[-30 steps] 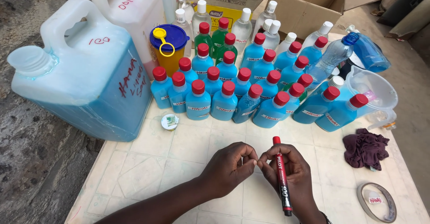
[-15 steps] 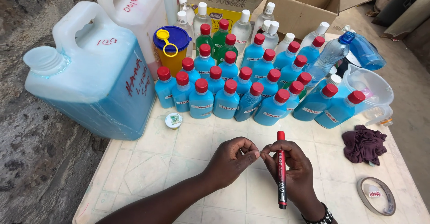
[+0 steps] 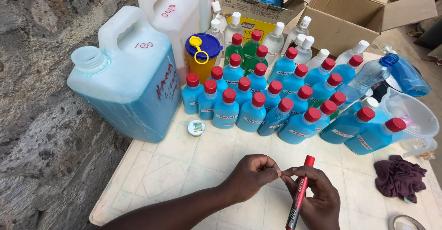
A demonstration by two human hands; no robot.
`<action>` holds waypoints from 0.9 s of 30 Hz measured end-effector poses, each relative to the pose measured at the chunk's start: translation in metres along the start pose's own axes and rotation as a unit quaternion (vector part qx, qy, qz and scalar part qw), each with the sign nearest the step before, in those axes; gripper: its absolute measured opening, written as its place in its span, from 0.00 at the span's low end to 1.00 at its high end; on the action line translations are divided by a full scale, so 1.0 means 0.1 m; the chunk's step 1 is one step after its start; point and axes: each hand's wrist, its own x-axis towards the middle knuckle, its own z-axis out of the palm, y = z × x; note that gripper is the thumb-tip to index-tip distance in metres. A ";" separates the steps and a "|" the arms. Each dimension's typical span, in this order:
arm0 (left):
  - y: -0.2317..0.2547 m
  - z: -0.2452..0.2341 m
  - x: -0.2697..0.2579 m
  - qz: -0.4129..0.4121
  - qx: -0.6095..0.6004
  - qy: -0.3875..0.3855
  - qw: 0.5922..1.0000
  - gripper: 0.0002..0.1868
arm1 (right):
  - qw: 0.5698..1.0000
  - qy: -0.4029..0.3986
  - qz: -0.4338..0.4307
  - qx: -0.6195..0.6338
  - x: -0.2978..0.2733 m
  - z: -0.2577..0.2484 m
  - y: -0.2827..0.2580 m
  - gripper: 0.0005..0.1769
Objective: Labeling small blue bottles with a red marker and organizing them on a table
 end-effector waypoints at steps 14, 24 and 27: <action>0.06 -0.07 -0.12 0.381 0.308 0.006 0.872 0.06 | 0.967 -0.024 0.194 0.161 0.03 -0.15 0.32 0.28; -0.01 -0.10 -0.06 0.411 0.327 0.019 0.851 0.07 | 0.922 0.002 0.335 0.193 0.13 -0.10 0.38 0.30; 0.05 -0.08 -0.09 0.263 0.234 0.013 0.936 0.04 | 0.954 -0.016 0.245 0.171 0.05 -0.10 0.40 0.29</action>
